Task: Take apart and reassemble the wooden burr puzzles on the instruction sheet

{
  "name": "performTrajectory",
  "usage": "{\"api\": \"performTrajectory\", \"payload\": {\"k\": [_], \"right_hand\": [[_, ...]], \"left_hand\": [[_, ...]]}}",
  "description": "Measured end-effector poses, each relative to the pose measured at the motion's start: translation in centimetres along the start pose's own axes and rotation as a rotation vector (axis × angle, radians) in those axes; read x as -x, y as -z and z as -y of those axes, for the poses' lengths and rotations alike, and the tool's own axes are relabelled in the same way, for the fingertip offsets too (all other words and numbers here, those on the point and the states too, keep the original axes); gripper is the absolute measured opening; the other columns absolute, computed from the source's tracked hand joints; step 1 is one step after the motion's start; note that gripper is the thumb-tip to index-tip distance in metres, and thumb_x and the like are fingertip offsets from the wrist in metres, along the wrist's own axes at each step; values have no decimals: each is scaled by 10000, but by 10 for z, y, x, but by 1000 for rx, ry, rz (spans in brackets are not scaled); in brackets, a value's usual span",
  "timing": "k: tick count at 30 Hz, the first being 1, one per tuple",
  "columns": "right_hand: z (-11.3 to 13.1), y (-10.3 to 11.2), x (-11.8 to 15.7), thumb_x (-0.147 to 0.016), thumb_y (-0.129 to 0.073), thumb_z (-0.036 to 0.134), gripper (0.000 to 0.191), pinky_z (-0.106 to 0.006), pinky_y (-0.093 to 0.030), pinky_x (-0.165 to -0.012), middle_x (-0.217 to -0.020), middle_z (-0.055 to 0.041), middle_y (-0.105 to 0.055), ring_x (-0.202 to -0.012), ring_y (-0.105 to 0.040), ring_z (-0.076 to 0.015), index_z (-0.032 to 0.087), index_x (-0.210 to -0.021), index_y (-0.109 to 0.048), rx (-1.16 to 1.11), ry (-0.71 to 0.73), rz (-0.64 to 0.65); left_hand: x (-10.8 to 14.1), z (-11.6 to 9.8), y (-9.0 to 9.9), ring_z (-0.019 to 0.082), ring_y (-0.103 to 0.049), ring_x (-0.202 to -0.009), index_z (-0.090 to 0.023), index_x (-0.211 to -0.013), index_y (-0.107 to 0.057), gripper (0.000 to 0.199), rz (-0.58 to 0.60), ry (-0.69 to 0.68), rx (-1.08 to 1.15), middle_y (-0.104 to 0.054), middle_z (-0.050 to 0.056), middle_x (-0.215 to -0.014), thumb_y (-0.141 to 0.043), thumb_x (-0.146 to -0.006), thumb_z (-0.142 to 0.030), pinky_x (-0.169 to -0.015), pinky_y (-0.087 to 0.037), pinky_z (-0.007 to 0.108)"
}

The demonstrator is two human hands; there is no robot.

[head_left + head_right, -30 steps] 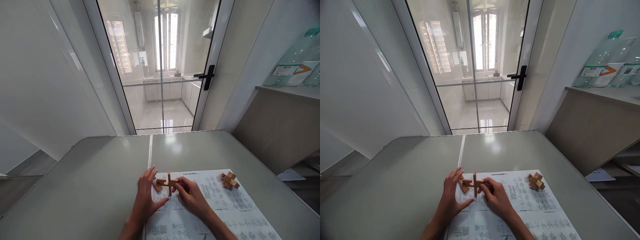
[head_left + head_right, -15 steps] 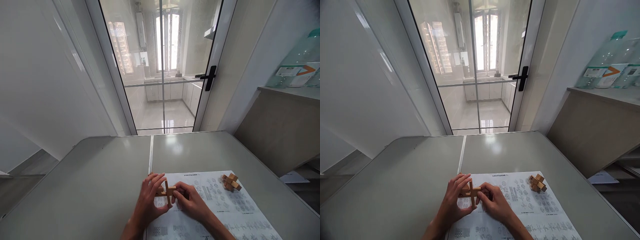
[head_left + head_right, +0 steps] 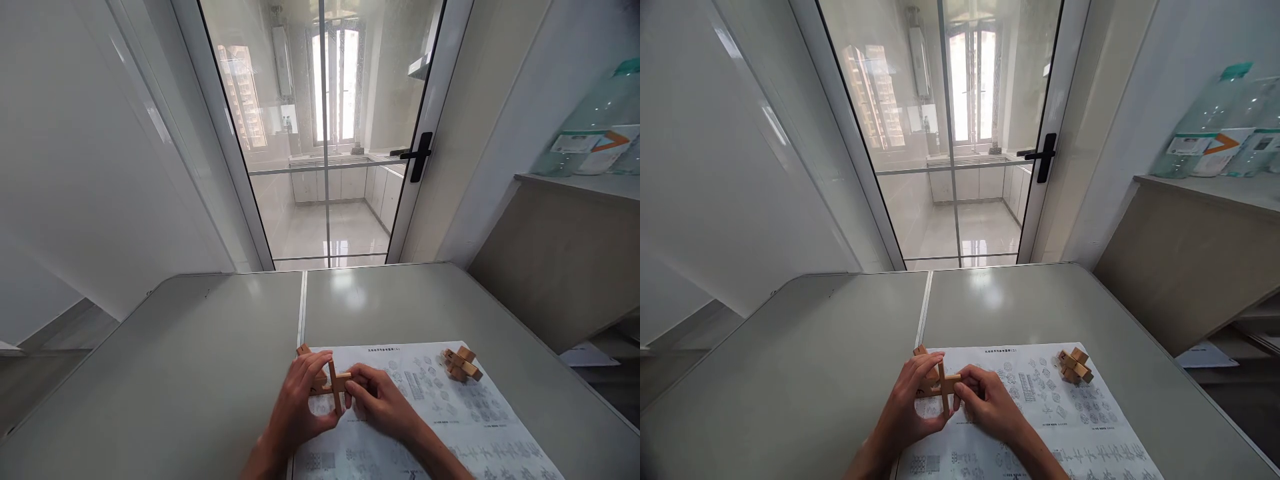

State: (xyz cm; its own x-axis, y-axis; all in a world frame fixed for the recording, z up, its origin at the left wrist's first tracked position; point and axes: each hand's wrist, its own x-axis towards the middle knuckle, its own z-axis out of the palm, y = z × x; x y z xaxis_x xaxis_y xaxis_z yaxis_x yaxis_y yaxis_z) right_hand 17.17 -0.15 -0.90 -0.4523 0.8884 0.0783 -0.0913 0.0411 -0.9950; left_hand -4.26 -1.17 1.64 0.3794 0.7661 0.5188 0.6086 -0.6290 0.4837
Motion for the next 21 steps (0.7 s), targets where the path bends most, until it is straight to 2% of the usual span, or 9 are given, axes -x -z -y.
{"api": "performTrajectory", "payload": {"k": [7,12,21], "right_hand": [[-11,8,-1,-978,-595,589,410,-235,-311,-515,-642,37,-533,-548,-419,-103,189,-891,-616,-64,-47,-75],[-17,10,-2,-966,-620,583,394,-236,-314,-501,-643,45,-531,-514,-405,-95,197,-893,-591,-160,-67,-96],[-9,9,-1,-963,-630,579,401,-237,-302,-496,-606,55,-480,-519,-376,-98,194,-864,-580,-187,-59,-116]], "left_hand": [[2,6,2,320,-600,-1270,-289,-1471,-409,938,25,31,-4,-615,109,-1390,-791,-631,-121,-1072,-520,489],[3,8,1,322,-597,-1270,-278,-1459,-390,932,3,60,0,-614,110,-1382,-798,-633,-139,-1078,-519,500],[6,6,0,326,-569,-1319,-283,-1426,-416,956,1,118,55,-607,96,-1396,-860,-589,-155,-1110,-505,503]]}}
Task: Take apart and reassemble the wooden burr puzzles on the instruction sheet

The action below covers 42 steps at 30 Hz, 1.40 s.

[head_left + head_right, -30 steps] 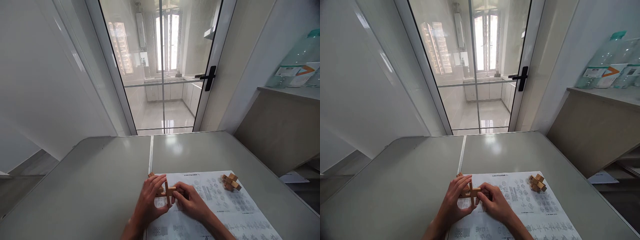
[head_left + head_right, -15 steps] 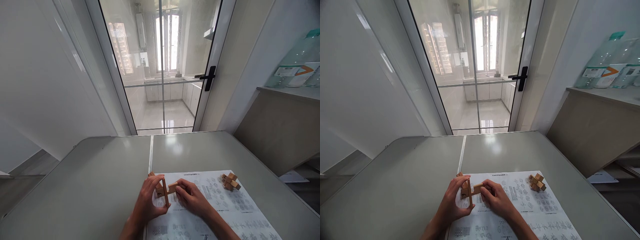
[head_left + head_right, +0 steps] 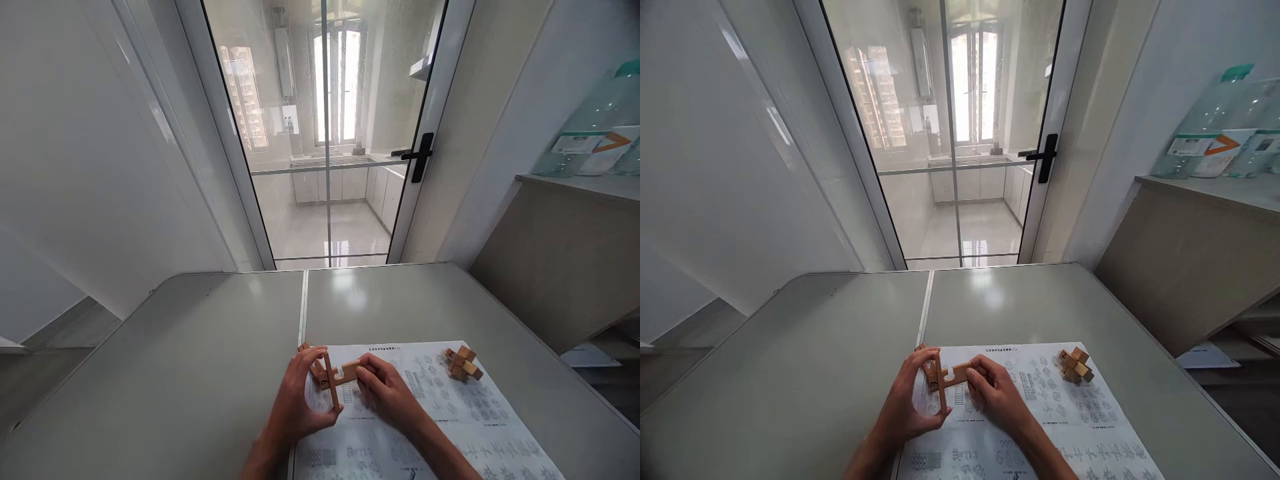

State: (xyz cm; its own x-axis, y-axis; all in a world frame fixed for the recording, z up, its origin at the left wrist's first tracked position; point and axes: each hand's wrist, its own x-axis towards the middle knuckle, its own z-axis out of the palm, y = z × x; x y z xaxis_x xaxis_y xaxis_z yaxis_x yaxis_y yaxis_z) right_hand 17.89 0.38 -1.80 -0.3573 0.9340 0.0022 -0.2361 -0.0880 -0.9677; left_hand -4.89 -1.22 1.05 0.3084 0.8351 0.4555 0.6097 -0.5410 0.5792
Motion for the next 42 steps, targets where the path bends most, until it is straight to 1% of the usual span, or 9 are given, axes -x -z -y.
{"api": "performTrajectory", "payload": {"k": [7,11,15,19,22,26,30,37,42], "right_hand": [[0,-3,0,-948,-659,561,383,-235,-288,-503,-632,53,-463,-551,-365,-99,202,-839,-582,-37,6,-54],[4,-4,0,-920,-675,590,410,-234,-303,-501,-618,52,-466,-540,-368,-98,197,-836,-599,-44,-6,-70],[5,2,-2,-883,-695,626,444,-232,-325,-497,-606,62,-431,-527,-365,-98,195,-836,-598,-96,-15,-178],[4,6,-4,-889,-681,647,465,-239,-347,-498,-612,58,-446,-521,-383,-104,201,-813,-574,-32,17,-297],[1,3,-3,-926,-635,646,445,-250,-390,-508,-637,41,-508,-521,-440,-120,205,-871,-599,84,50,-350],[-2,-4,-1,-963,-582,636,428,-265,-442,-515,-761,-17,-657,-520,-535,-137,210,-944,-620,218,71,-350],[1,-6,0,-983,-548,624,424,-272,-459,-519,-839,-58,-725,-527,-578,-149,208,-965,-623,308,72,-339],[2,-7,1,-1010,-518,580,379,-272,-448,-535,-772,-37,-720,-519,-570,-155,216,-927,-587,409,83,-308],[-2,-6,1,-1014,-501,555,368,-279,-457,-587,-760,-34,-715,-590,-599,-179,213,-955,-624,522,91,-251]], "left_hand": [[0,-2,-4,309,-615,-1270,-274,-1363,-476,882,-75,41,37,-645,83,-1322,-882,-584,-196,-1076,-537,451],[-2,-4,-1,307,-617,-1257,-274,-1363,-474,881,-52,61,69,-637,86,-1317,-873,-582,-183,-1074,-531,449],[-4,-3,5,270,-652,-1147,-278,-1352,-468,867,-28,111,116,-623,75,-1299,-879,-593,-191,-1009,-556,423],[-4,6,5,272,-657,-1117,-270,-1349,-466,814,-125,179,25,-628,78,-1272,-883,-649,-279,-992,-556,444],[-2,15,1,305,-651,-1135,-254,-1362,-464,792,-172,215,-114,-635,98,-1271,-873,-693,-372,-993,-544,483],[-2,21,-1,322,-645,-1125,-240,-1359,-464,767,-189,219,-243,-648,100,-1233,-850,-731,-450,-996,-517,513],[-2,25,-2,328,-642,-1125,-240,-1398,-459,795,-198,213,-296,-654,104,-1253,-832,-743,-494,-992,-503,509],[0,32,-6,340,-605,-1184,-237,-1370,-499,749,-164,246,-329,-647,99,-1292,-823,-745,-493,-1030,-471,522],[0,30,-6,339,-587,-1201,-234,-1349,-513,720,-118,269,-297,-626,103,-1301,-819,-745,-476,-1050,-459,529]]}}
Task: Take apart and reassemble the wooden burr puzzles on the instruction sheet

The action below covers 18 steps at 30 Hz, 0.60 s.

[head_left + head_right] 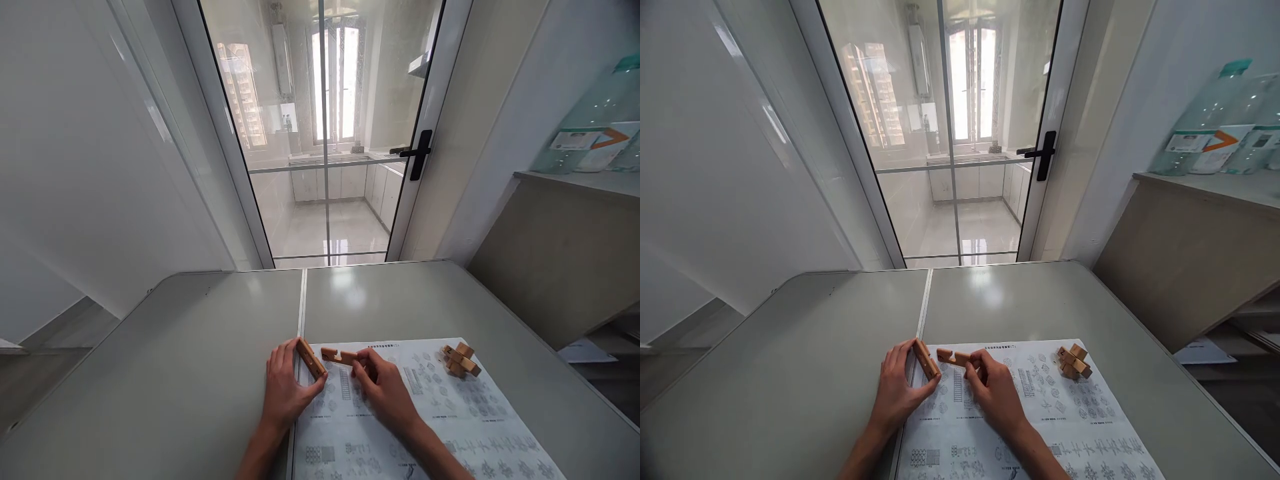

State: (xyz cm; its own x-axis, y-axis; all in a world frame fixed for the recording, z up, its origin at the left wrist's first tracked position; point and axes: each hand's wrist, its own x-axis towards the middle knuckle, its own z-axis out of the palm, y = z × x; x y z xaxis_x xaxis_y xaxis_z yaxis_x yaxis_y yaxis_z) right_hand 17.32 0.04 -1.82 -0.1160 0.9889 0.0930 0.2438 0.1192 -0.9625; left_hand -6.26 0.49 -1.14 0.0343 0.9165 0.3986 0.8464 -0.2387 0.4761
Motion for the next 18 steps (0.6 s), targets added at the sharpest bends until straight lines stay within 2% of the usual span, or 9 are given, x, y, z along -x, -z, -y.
{"api": "performTrajectory", "payload": {"k": [9,18], "right_hand": [[-2,0,0,-1016,-516,516,391,-295,-444,-633,-779,-25,-674,-648,-603,-197,213,-1234,-635,95,21,24],[5,0,4,-993,-571,413,333,-296,-475,-656,-896,-38,-724,-642,-625,-180,222,-1245,-675,158,86,80]], "left_hand": [[0,-2,0,337,-577,-1219,-260,-1411,-491,730,53,-19,34,-598,100,-1323,-811,-772,-407,-1069,-455,538],[2,-4,1,335,-561,-1255,-267,-1442,-471,732,66,-25,67,-598,105,-1361,-797,-801,-403,-1083,-450,535]]}}
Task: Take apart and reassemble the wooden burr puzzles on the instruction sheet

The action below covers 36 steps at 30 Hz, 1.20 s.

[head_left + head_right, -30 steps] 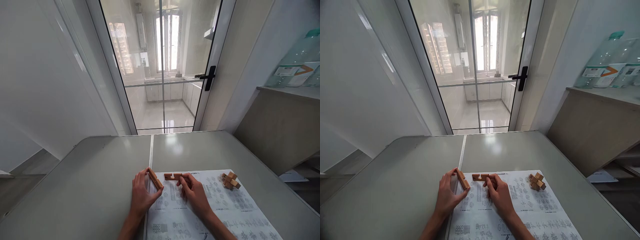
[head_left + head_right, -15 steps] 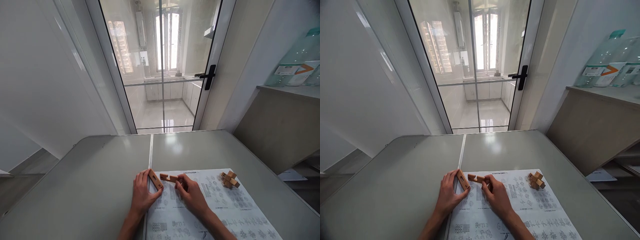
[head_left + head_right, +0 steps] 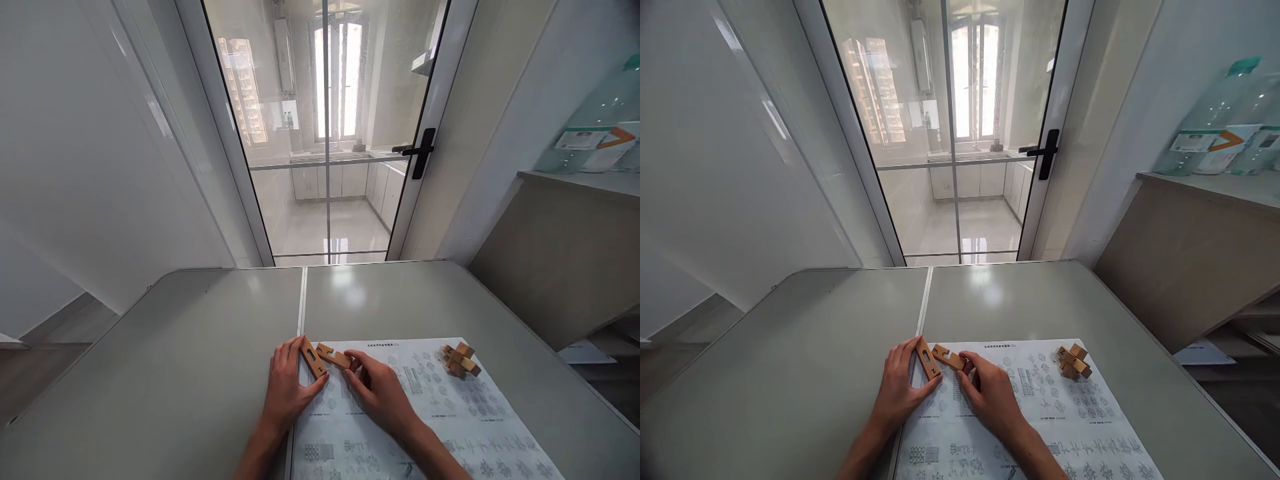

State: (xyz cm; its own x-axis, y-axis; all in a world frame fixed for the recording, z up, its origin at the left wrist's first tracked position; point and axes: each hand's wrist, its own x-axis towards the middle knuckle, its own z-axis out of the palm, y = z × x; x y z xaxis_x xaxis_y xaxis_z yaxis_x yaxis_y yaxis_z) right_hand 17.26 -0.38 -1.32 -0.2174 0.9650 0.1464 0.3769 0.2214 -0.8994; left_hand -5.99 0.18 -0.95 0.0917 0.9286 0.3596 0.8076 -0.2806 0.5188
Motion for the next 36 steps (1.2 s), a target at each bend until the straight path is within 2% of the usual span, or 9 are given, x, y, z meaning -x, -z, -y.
{"api": "performTrajectory", "payload": {"k": [10,16,19,25,31,36], "right_hand": [[-1,-1,0,-932,-633,316,298,-308,-481,-667,-839,-26,-740,-634,-627,-188,243,-1214,-697,59,17,9],[-2,-4,1,-900,-672,308,204,-303,-471,-663,-793,-20,-722,-661,-634,-197,257,-1087,-735,100,40,-2],[-1,-3,1,-908,-658,310,199,-301,-471,-665,-822,-27,-725,-657,-621,-190,252,-1084,-732,99,55,0],[4,0,2,-929,-620,291,188,-289,-445,-694,-874,-30,-714,-738,-633,-193,243,-1085,-712,146,113,59],[6,2,4,-910,-613,226,128,-256,-412,-667,-827,9,-684,-649,-570,-141,240,-1009,-692,147,218,143],[8,1,6,-863,-626,203,107,-242,-390,-626,-836,13,-666,-583,-508,-116,237,-949,-682,129,253,177]], "left_hand": [[0,-1,0,330,-556,-1236,-260,-1410,-493,698,-2,6,3,-600,100,-1341,-803,-795,-378,-1079,-452,531],[0,0,-2,337,-571,-1211,-258,-1388,-514,685,-39,10,-10,-611,101,-1316,-802,-774,-358,-1065,-460,539],[0,1,-3,337,-576,-1213,-263,-1382,-523,686,-55,4,-16,-617,95,-1306,-803,-764,-363,-1065,-465,534],[0,0,-2,328,-564,-1212,-257,-1400,-501,686,-33,11,-19,-597,100,-1321,-789,-787,-367,-1070,-458,531],[0,-2,-1,324,-572,-1197,-253,-1395,-511,679,-39,7,-36,-592,103,-1307,-780,-782,-368,-1056,-471,519],[1,-6,0,353,-558,-1237,-270,-1427,-495,761,-5,-22,-43,-563,122,-1383,-789,-727,-332,-1058,-463,533]]}}
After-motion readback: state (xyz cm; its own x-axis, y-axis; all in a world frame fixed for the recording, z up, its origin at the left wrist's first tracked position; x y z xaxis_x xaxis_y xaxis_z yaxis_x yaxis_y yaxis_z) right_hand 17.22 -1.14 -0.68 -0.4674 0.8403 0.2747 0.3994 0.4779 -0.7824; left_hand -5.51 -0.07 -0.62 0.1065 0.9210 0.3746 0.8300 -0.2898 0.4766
